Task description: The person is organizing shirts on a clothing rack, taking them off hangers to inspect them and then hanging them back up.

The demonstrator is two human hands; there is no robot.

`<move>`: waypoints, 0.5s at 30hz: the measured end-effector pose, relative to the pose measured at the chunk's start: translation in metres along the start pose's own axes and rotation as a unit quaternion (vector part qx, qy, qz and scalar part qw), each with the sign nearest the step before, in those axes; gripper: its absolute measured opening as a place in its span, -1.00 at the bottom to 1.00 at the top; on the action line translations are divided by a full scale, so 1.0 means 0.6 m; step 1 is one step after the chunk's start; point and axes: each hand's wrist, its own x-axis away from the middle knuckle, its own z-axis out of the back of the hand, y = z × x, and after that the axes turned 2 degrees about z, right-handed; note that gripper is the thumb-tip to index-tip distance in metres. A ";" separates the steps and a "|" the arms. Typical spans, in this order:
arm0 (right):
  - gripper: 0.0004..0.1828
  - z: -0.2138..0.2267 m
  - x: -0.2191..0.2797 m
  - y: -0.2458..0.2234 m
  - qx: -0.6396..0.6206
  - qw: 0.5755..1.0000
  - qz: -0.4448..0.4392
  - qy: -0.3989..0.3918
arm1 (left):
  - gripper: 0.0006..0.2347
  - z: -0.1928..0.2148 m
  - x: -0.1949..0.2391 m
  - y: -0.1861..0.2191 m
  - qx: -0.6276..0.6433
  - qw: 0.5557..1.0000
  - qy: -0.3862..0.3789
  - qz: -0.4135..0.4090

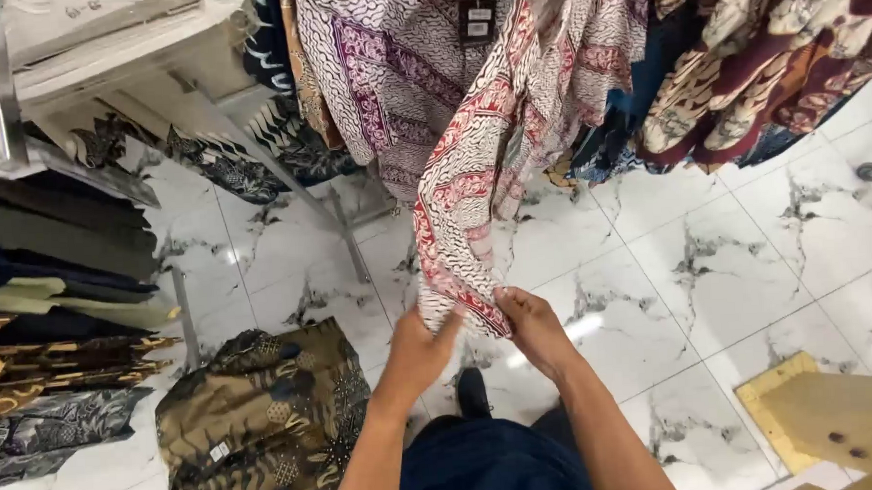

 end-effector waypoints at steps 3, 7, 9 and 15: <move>-0.88 0.016 -0.022 0.024 0.039 0.999 0.010 -0.024 | -0.70 0.017 0.002 0.057 0.022 0.990 0.137 -0.013; -0.95 0.003 -0.023 0.027 -0.038 0.999 -0.014 -0.006 | -0.72 0.012 -0.005 0.056 0.066 0.976 0.202 -0.035; -0.93 0.007 -0.042 0.047 -0.058 0.998 -0.007 0.020 | -0.72 -0.005 -0.009 0.060 0.081 0.973 0.215 -0.036; -0.63 -0.033 -0.015 0.027 0.040 0.997 0.043 0.057 | -0.30 -0.022 0.010 0.105 -0.014 0.989 0.145 0.003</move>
